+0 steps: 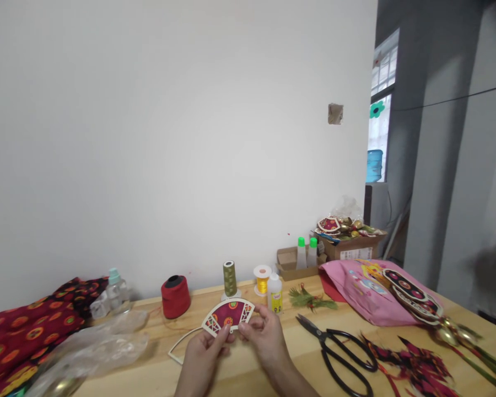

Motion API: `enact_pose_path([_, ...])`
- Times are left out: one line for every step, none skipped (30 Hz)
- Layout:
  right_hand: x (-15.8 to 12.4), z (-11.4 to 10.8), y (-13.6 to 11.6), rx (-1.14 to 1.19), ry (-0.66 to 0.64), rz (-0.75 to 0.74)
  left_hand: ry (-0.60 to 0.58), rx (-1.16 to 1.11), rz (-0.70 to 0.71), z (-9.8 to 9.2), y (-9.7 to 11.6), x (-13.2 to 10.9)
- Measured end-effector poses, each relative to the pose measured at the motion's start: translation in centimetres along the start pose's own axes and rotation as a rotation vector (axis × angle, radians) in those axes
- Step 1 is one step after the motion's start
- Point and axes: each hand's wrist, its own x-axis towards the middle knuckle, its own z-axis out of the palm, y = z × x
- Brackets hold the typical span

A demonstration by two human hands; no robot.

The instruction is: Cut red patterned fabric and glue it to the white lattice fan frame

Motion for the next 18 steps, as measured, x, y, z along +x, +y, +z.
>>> enact_pose_path([0.02,0.0,-0.01,0.0,-0.009,0.004,-0.001,-0.002,-0.002,0.01,0.06,-0.04])
enact_pose_path([0.04,-0.01,-0.04,-0.002,-0.018,0.009,-0.001,-0.004,-0.004,0.03,0.15,-0.1])
enact_pose_path([0.07,-0.01,-0.1,-0.005,-0.024,0.014,0.001,-0.006,-0.008,0.06,0.24,-0.16])
enact_pose_path([0.1,-0.02,-0.17,-0.01,-0.024,0.015,0.003,-0.009,-0.014,0.1,0.32,-0.22])
enact_pose_path([0.12,-0.03,-0.26,-0.016,-0.02,0.014,0.007,-0.012,-0.02,0.15,0.38,-0.29])
enact_pose_path([0.13,-0.06,-0.37,-0.024,-0.012,0.007,0.011,-0.016,-0.027,0.21,0.42,-0.34])
enact_pose_path([0.13,-0.09,-0.48,-0.033,-0.001,-0.002,0.014,-0.02,-0.034,0.27,0.43,-0.4])
enact_pose_path([0.12,-0.12,-0.58,-0.042,0.011,-0.013,0.014,-0.023,-0.042,0.33,0.43,-0.44])
enact_pose_path([0.09,-0.16,-0.68,-0.052,0.024,-0.024,0.013,-0.027,-0.048,0.39,0.42,-0.48])
enact_pose_path([0.05,-0.19,-0.75,-0.061,0.035,-0.034,0.012,-0.03,-0.054,0.44,0.42,-0.51])
enact_pose_path([0.0,-0.22,-0.82,-0.069,0.045,-0.041,0.011,-0.033,-0.059,0.48,0.43,-0.54])
enact_pose_path([-0.06,-0.23,-0.86,-0.076,0.051,-0.046,0.01,-0.035,-0.064,0.5,0.46,-0.56])
enact_pose_path([-0.1,-0.23,-0.89,-0.083,0.053,-0.049,0.008,-0.037,-0.069,0.5,0.5,-0.57])
enact_pose_path([-0.12,-0.23,-0.92,-0.087,0.052,-0.052,0.007,-0.04,-0.073,0.49,0.56,-0.56])
enact_pose_path([-0.11,-0.24,-0.93,-0.09,0.046,-0.055,0.007,-0.042,-0.078,0.47,0.62,-0.55])
enact_pose_path([-0.07,-0.27,-0.94,-0.091,0.039,-0.058,0.007,-0.045,-0.083,0.44,0.67,-0.53])
enact_pose_path([0.0,-0.32,-0.95,-0.094,0.033,-0.063,0.01,-0.048,-0.087,0.42,0.71,-0.5])
enact_pose_path([0.09,-0.41,-0.96,-0.099,0.032,-0.071,0.014,-0.052,-0.091,0.4,0.72,-0.49])
